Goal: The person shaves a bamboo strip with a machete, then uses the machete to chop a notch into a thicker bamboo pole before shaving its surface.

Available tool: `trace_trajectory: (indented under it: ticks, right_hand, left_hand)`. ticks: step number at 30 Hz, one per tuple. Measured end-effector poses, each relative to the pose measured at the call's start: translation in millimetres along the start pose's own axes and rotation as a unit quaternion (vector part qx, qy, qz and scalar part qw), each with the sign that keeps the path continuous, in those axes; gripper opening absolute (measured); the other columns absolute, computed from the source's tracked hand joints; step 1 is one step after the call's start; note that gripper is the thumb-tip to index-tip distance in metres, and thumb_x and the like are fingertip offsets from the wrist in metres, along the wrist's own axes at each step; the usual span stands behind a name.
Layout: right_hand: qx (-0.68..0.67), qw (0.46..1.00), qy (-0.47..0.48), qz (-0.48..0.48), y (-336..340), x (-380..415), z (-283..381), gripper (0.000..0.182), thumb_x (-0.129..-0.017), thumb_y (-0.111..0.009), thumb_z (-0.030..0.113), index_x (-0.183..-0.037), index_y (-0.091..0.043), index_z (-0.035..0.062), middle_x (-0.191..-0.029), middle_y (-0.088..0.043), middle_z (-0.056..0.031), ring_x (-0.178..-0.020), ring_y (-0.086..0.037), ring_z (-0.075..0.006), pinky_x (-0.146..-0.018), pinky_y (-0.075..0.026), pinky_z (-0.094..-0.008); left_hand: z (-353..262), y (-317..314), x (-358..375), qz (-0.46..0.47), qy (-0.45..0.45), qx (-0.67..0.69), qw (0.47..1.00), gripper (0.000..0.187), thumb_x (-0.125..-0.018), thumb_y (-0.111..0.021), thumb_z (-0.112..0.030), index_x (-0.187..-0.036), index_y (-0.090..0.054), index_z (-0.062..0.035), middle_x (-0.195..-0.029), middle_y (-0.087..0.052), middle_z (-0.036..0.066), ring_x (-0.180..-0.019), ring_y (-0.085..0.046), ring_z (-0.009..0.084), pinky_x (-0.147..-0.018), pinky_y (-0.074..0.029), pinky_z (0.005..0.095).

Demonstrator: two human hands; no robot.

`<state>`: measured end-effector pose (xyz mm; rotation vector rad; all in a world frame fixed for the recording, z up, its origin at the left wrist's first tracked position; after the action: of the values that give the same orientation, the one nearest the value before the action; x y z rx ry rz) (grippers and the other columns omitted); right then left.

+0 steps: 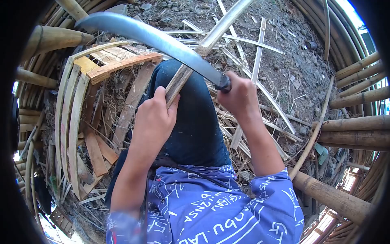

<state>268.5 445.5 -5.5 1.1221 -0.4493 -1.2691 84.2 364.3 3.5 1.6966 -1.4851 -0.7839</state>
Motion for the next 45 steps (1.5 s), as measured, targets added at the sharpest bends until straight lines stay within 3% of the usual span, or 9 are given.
trace_trajectory:
  ticks: [7,11,21,23,27,31,35,41,45]
  right_hand:
    - [0.043,0.999,-0.013,0.001,-1.0,-4.1,-2.3,0.009,-0.071,-0.062,0.009,-0.077,-0.06,0.0036,-0.059,-0.06,-0.0201,-0.059,-0.064,-0.037,-0.057,-0.051,-0.0425]
    - [-0.072,0.997,0.03,-0.004,3.4,5.7,23.8,0.009,-0.071,-0.062,0.008,-0.07,-0.055,0.0031,-0.057,-0.059,-0.0178,-0.057,-0.063,-0.0365,-0.054,-0.049,-0.0434]
    - [0.063,0.998,-0.013,-0.008,5.1,-3.5,-4.4,0.008,-0.073,-0.061,0.01,-0.075,-0.059,0.0028,-0.06,-0.062,-0.02,-0.059,-0.065,-0.0375,-0.059,-0.052,-0.0452]
    - [-0.039,0.998,0.034,-0.032,3.7,7.5,20.5,0.007,-0.073,-0.061,0.009,-0.075,-0.059,0.0024,-0.058,-0.06,-0.018,-0.057,-0.064,-0.0361,-0.054,-0.052,-0.0426]
    - [0.095,0.995,-0.008,-0.019,4.7,-14.9,-11.3,0.002,-0.075,-0.061,0.007,-0.075,-0.06,0.005,-0.06,-0.063,-0.016,-0.055,-0.066,-0.0291,-0.053,-0.053,-0.0402]
    - [0.001,0.995,0.091,-0.04,5.7,7.7,22.5,0.008,-0.079,-0.061,0.013,-0.077,-0.06,0.005,-0.063,-0.064,-0.0173,-0.06,-0.066,-0.0336,-0.057,-0.053,-0.0422]
    - [0.017,0.994,-0.096,-0.039,16.6,-23.7,-39.0,0.012,-0.075,-0.06,0.011,-0.082,-0.062,0.0019,-0.063,-0.063,-0.0149,-0.055,-0.063,-0.0281,-0.056,-0.049,-0.0399]
    - [-0.105,0.993,-0.043,-0.026,30.5,6.9,12.0,0.009,-0.075,-0.063,0.008,-0.082,-0.062,0.0032,-0.063,-0.062,-0.0114,-0.056,-0.063,-0.0226,-0.056,-0.049,-0.0348]
    - [-0.1,0.995,-0.024,0.003,9.5,4.5,20.9,0.005,-0.075,-0.062,0.009,-0.077,-0.06,0.0039,-0.062,-0.063,-0.0147,-0.059,-0.066,-0.0288,-0.056,-0.05,-0.0369]
  left_hand:
    - [-3.4,6.2,2.4,-0.002,0.017,0.004,1.0,0.03,-0.091,-0.059,-0.025,-0.08,-0.05,0.0023,-0.068,-0.062,0.026,-0.071,-0.065,0.0413,-0.061,-0.054,0.0465]
    - [-0.4,11.5,1.7,0.003,0.044,0.001,0.999,0.032,-0.091,-0.058,-0.026,-0.08,-0.052,0.0032,-0.069,-0.062,0.027,-0.072,-0.066,0.0413,-0.062,-0.054,0.0468]
    - [-1.3,12.7,0.0,-0.018,0.052,-0.002,0.999,0.039,-0.093,-0.056,-0.032,-0.08,-0.058,0.0051,-0.072,-0.063,0.027,-0.075,-0.066,0.0422,-0.067,-0.054,0.0475]
    - [4.3,13.8,0.3,-0.014,0.058,0.005,0.998,0.04,-0.093,-0.055,-0.032,-0.08,-0.058,0.005,-0.072,-0.063,0.027,-0.076,-0.066,0.0424,-0.067,-0.054,0.0476]
    - [0.7,11.7,-2.1,-0.02,0.05,0.013,0.998,0.041,-0.093,-0.055,-0.033,-0.08,-0.06,0.0054,-0.073,-0.063,0.028,-0.077,-0.065,0.043,-0.069,-0.054,0.0485]
    - [3.4,17.9,-1.3,-0.012,0.059,0.005,0.998,0.042,-0.093,-0.055,-0.033,-0.079,-0.061,0.0054,-0.073,-0.063,0.028,-0.075,-0.065,0.0432,-0.068,-0.054,0.0488]
    - [7.0,15.0,2.7,0.024,0.1,0.032,0.994,0.043,-0.094,-0.054,-0.034,-0.079,-0.061,0.0061,-0.073,-0.063,0.028,-0.077,-0.065,0.0427,-0.07,-0.054,0.0482]
    - [6.6,11.8,-3.8,0.011,0.079,0.033,0.996,0.043,-0.093,-0.055,-0.034,-0.08,-0.061,0.0059,-0.075,-0.064,0.028,-0.077,-0.065,0.0431,-0.07,-0.054,0.0474]
    - [2.4,13.3,-4.3,0.02,0.074,0.007,0.997,0.043,-0.093,-0.055,-0.034,-0.08,-0.062,0.0054,-0.074,-0.064,0.028,-0.077,-0.065,0.0433,-0.069,-0.054,0.0474]
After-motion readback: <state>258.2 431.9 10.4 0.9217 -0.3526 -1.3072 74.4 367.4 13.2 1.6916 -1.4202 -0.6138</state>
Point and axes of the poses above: each hand's wrist, its own x-axis away from the middle knuckle, its own y-axis out of the back of the hand, z = x × y, the point moved 10 cm from there along -x, towards the middle knuckle
